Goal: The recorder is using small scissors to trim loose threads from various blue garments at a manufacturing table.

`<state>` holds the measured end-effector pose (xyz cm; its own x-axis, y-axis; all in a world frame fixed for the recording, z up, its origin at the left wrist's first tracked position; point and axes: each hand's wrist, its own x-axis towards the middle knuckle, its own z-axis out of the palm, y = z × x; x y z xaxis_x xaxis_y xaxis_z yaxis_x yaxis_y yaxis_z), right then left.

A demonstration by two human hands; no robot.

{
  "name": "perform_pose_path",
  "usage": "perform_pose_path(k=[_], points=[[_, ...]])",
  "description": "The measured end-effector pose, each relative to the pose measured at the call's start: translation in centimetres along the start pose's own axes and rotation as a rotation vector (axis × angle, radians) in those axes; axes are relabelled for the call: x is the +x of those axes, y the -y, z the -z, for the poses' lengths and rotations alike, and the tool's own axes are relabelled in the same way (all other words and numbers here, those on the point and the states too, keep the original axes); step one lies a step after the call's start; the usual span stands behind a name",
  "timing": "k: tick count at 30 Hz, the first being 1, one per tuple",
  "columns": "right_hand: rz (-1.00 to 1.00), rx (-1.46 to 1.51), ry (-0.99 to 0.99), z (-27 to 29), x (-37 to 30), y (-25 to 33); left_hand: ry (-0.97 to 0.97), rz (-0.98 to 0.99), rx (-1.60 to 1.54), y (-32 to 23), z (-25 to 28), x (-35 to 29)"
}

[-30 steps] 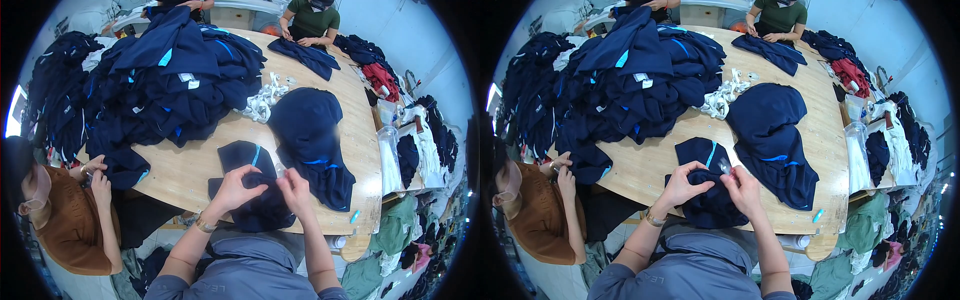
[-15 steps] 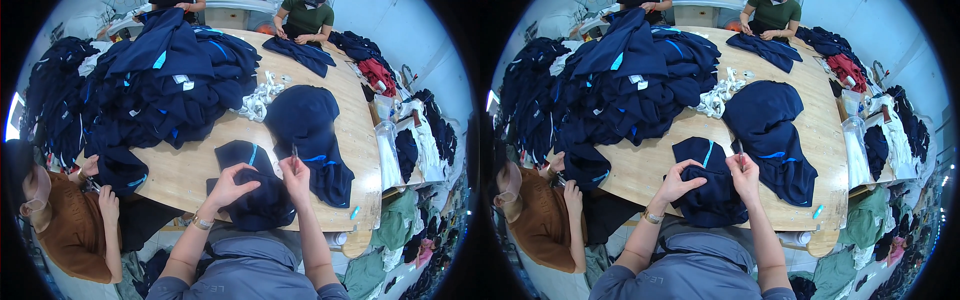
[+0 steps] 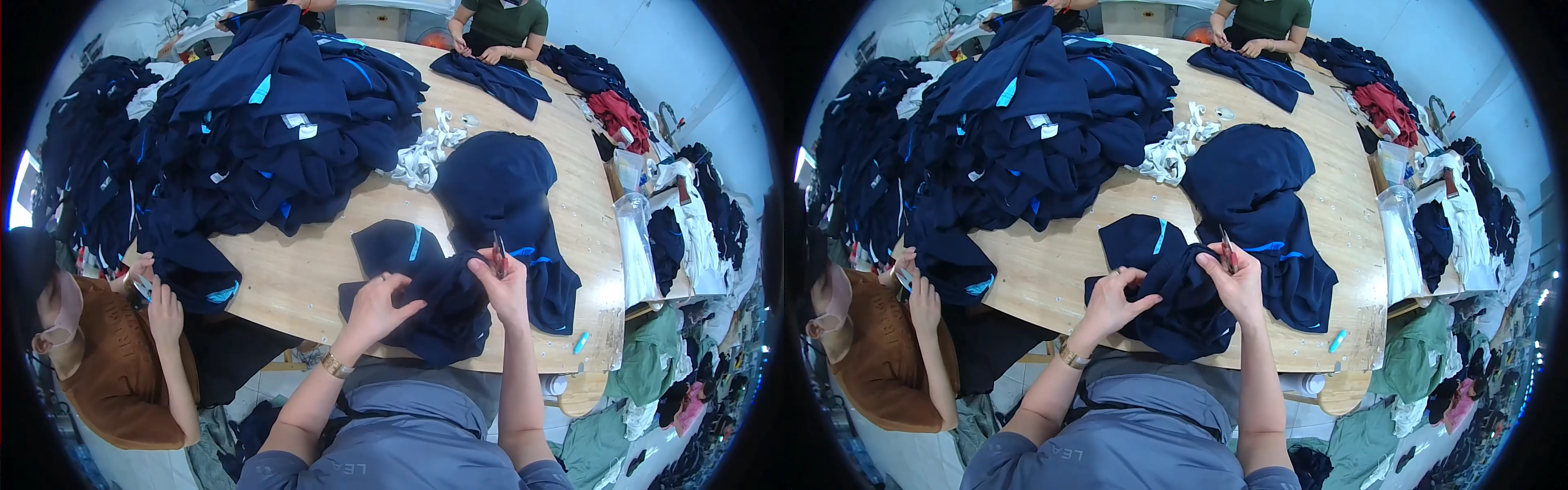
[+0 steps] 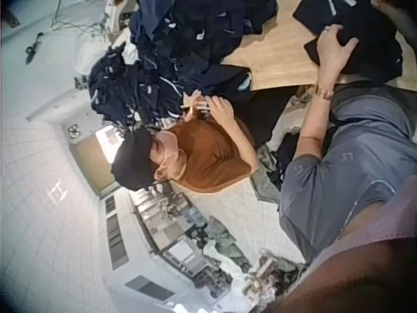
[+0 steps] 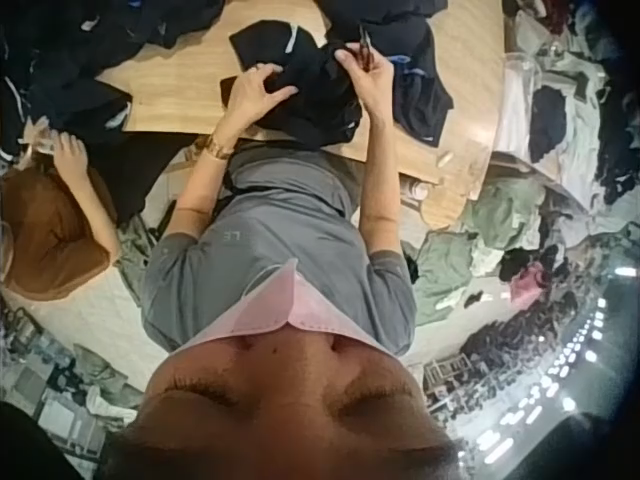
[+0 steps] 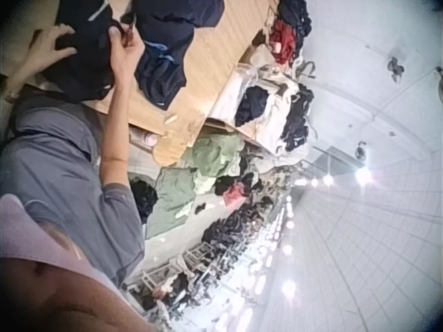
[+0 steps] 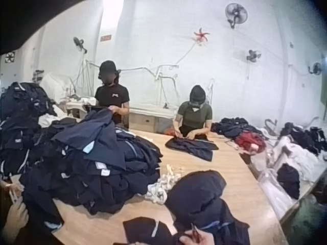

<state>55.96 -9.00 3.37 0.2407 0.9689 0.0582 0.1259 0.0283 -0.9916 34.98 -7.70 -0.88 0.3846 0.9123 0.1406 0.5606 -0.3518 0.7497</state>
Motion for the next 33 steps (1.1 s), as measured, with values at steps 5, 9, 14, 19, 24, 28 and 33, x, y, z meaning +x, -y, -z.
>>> perform_pose_path(k=[5,9,14,19,24,28,33], points=[[-0.021,0.113,-0.161,1.2,0.0,0.1,0.249,0.257,-0.912,1.1,-0.3,0.6],[-0.032,-0.007,-0.158,2.4,-0.2,-1.5,0.288,0.427,-1.613,0.2,1.6,1.5],[-0.020,-0.199,-0.113,1.3,0.0,-3.0,0.384,0.555,-1.961,0.7,1.8,2.5],[0.102,-0.041,-0.023,-1.7,-0.5,-1.9,0.425,0.684,-1.977,0.6,1.8,3.2],[0.150,-0.365,0.310,-3.2,-0.5,-0.7,0.605,0.569,-2.069,1.6,1.4,3.3],[0.089,-0.189,0.102,-3.4,-0.4,-1.0,0.003,0.266,-0.830,2.0,0.3,2.8],[0.132,-0.187,0.209,-3.4,-0.9,0.7,0.080,0.388,-0.962,0.7,1.3,2.7]])
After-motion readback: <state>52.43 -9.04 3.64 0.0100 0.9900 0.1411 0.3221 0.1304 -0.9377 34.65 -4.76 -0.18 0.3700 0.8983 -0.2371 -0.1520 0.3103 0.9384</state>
